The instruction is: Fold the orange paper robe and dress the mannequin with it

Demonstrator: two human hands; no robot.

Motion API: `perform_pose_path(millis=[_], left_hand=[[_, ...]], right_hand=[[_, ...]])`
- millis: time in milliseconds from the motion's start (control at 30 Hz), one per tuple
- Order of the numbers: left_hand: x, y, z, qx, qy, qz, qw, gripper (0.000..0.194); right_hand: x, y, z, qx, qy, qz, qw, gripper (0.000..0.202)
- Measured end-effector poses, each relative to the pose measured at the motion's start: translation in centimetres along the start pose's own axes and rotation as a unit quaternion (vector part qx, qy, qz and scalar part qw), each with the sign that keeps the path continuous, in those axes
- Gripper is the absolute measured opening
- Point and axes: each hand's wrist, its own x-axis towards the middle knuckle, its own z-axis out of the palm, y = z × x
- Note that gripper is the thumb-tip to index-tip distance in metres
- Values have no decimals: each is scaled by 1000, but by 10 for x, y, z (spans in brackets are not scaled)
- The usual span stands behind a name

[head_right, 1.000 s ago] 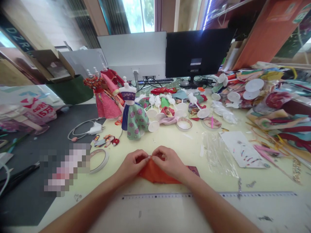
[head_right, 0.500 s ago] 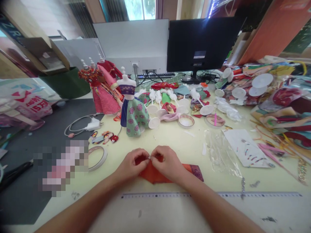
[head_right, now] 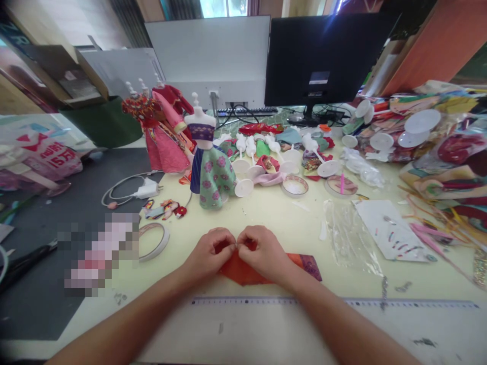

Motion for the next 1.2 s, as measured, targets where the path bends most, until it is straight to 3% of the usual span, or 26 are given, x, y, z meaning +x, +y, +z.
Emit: perform_pose_path(millis=[200,433,533,667,767,1200], left_hand=[[-1,-2,-1,-23,-11,-25,999,13],[-2,1,-6,-47,-14,-19,999,16],[-5,0,-6,-11,51,10,999,11],[-10,-1,-2,104,134,123,978,9],[-12,0,2,144,135,152,968,10],[-11,-1,2,161,114,129,972,14]], right_hand=[[0,-1,-4,96,-52,43,993,12],[0,-1,-7,119,-27,67,990,11],[0,-1,-7,122,-13,69,990,11],[0,0,-6,119,6,66,991,12],[-1,0,-6,114,8,64,991,13],[-2,-3,-6,66,-7,29,997,16]])
